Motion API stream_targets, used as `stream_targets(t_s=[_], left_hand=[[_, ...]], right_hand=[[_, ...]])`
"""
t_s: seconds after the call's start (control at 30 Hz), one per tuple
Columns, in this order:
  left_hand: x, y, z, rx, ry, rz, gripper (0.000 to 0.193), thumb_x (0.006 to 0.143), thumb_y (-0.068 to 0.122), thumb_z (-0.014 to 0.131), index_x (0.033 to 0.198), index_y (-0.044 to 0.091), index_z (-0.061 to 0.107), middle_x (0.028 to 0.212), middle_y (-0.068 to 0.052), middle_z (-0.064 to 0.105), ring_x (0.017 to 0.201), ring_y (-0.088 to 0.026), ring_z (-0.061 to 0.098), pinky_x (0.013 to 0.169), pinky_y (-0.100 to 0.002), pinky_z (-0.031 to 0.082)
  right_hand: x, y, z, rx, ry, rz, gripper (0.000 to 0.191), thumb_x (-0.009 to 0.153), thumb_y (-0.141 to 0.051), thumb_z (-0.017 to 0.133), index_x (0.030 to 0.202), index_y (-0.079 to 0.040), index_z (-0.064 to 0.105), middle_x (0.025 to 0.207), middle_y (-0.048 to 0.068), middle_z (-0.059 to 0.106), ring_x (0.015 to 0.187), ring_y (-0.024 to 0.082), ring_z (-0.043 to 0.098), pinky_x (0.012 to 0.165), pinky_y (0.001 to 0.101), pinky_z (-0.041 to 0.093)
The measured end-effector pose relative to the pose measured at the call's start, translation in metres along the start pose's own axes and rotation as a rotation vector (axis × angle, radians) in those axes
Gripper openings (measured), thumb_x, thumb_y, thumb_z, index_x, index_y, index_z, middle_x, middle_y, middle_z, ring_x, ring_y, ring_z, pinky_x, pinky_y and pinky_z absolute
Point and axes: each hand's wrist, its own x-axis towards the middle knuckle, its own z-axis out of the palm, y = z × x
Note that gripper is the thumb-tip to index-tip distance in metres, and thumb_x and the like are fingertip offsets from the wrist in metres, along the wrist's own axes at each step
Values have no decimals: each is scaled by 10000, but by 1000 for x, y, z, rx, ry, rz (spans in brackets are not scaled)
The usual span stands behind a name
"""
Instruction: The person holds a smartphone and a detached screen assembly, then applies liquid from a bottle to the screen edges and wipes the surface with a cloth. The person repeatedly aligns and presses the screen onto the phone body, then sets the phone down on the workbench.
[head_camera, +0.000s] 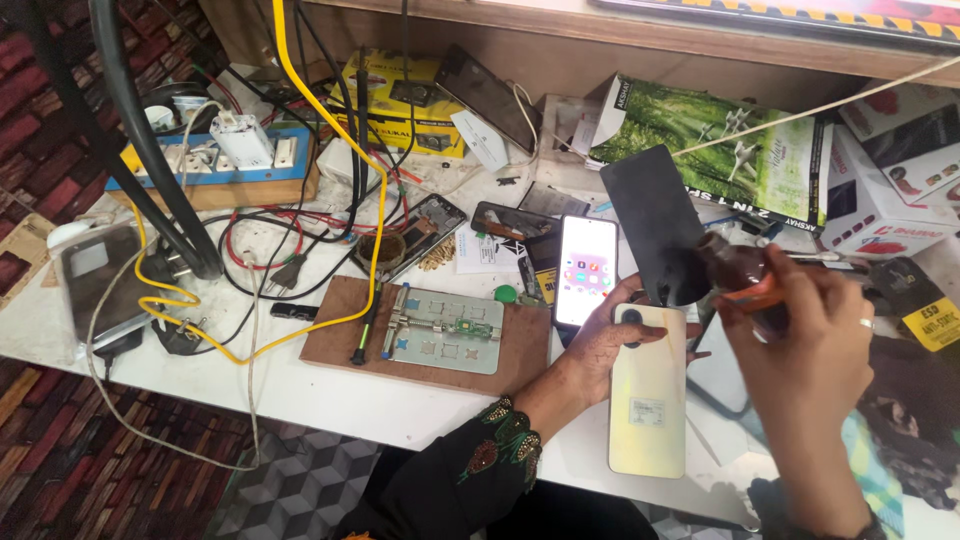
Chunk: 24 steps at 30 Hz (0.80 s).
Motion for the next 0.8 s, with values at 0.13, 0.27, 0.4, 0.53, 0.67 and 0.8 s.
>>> stream_targets(t_s=[0.13,0.27,0.4,0.53,0.67,0.8], left_hand=[[0,0,2,24,35,4,853,830,-117,591,1589,169,329,1370,-221,562,1238,-419,613,980,-553,559],[0,4,6,-59,5,59,828,832,-116,595,1577,131,329,1367,-206,539,1216,-422,625,983,-587,559],[-2,11,7,-43,46,79,808,838,-111,599,1556,138,327,1361,-210,537,1225,-425,628,989,-594,553],[0,14,7,-72,38,122,816,815,-110,596,1541,169,348,1370,-199,544,1218,-444,616,1009,-606,537],[1,16,6,-70,55,146,774,854,-106,595,1548,145,359,1368,-219,540,1267,-436,590,1034,-639,518],[0,16,6,-80,56,145,782,851,-117,583,1548,147,348,1383,-226,542,1265,-441,586,1031,-640,517]], right_hand=[[-4,25,10,111,-8,95,625,842,-270,911,1410,-132,689,1142,97,588,1040,272,642,869,404,533],[-14,48,25,131,30,92,609,869,-261,926,1395,-81,678,1180,123,596,1053,287,650,933,407,538],[-14,65,47,361,6,162,615,937,-230,917,1412,0,601,1210,131,608,1070,237,642,958,371,521],[1,76,75,899,-44,270,591,974,-115,833,1437,32,496,1281,94,633,1167,130,651,1009,266,532],[16,76,105,1139,-57,274,618,947,-61,804,1454,1,457,1301,72,631,1162,103,658,987,235,554],[20,74,127,822,-37,286,595,906,-33,840,1374,30,478,1224,103,660,1044,125,650,831,252,521]])
